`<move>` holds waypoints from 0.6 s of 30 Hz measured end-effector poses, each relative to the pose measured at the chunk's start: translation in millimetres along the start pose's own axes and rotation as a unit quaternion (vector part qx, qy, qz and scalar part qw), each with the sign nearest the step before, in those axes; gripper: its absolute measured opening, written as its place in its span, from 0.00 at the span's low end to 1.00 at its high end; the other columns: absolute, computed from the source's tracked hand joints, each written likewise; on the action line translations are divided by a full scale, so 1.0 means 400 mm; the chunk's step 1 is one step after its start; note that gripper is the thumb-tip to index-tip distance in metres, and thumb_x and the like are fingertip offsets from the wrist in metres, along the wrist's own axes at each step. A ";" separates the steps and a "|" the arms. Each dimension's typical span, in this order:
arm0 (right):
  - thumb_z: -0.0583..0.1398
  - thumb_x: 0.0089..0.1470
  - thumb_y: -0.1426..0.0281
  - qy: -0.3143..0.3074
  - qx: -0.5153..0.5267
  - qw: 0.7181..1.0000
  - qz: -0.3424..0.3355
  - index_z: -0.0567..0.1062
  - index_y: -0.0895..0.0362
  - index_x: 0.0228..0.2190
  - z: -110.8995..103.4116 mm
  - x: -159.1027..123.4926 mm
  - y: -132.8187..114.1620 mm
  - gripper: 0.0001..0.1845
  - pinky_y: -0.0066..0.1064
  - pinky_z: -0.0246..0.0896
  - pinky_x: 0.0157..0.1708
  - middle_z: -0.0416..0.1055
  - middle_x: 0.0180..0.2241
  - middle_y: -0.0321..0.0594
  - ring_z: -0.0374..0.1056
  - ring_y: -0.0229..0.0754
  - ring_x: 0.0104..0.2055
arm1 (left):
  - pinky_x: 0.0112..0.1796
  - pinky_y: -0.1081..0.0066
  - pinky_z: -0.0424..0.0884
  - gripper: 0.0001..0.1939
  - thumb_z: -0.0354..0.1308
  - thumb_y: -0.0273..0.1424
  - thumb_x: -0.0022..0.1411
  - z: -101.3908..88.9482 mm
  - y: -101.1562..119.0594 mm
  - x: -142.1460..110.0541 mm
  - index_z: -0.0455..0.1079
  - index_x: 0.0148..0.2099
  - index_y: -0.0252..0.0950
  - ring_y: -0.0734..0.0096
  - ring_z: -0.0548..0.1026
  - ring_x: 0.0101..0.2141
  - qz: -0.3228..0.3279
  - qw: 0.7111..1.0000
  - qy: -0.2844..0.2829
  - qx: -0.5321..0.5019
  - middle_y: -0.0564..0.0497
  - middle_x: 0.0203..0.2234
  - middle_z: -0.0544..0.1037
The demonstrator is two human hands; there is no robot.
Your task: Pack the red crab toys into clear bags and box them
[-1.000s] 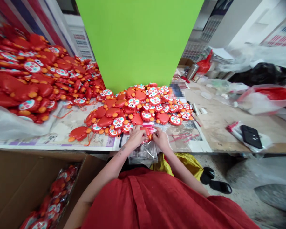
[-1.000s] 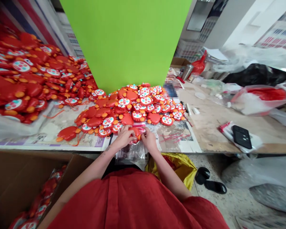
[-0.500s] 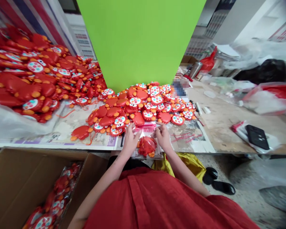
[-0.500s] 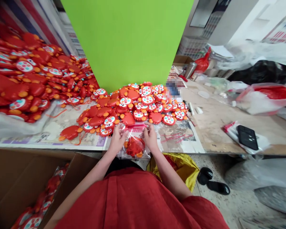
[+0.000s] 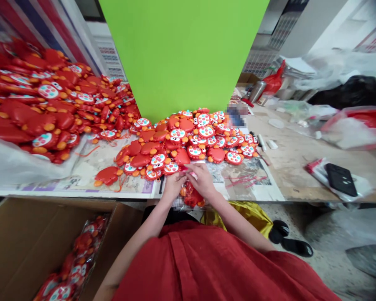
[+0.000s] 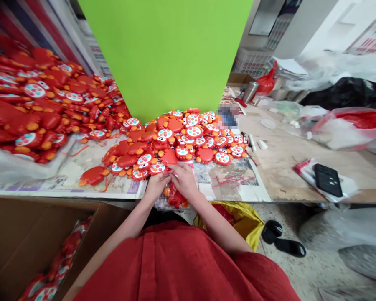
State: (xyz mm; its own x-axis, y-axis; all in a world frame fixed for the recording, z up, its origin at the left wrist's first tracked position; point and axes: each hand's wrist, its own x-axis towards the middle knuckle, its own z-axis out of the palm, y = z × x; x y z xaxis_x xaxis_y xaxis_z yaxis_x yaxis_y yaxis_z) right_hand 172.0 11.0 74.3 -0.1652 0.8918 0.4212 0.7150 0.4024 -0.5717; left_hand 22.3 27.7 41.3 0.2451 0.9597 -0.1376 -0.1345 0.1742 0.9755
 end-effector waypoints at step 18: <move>0.52 0.66 0.71 -0.032 -0.112 0.990 -0.078 0.71 0.50 0.58 0.029 0.006 -0.015 0.21 0.42 0.62 0.50 0.77 0.39 0.45 0.67 0.49 0.49 | 0.47 0.62 0.74 0.12 0.56 0.26 0.54 -0.018 0.035 0.004 0.79 0.40 0.34 0.61 0.78 0.39 0.034 0.991 -0.071 0.105 0.49 0.31 0.82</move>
State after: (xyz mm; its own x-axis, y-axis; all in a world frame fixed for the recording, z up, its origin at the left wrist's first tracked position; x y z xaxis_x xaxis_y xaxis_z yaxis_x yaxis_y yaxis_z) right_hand 159.4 12.9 70.7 -0.3235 0.8363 0.4426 0.8088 0.4872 -0.3294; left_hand 13.7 33.4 53.5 0.3770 0.9243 -0.0596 0.0435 0.0466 0.9980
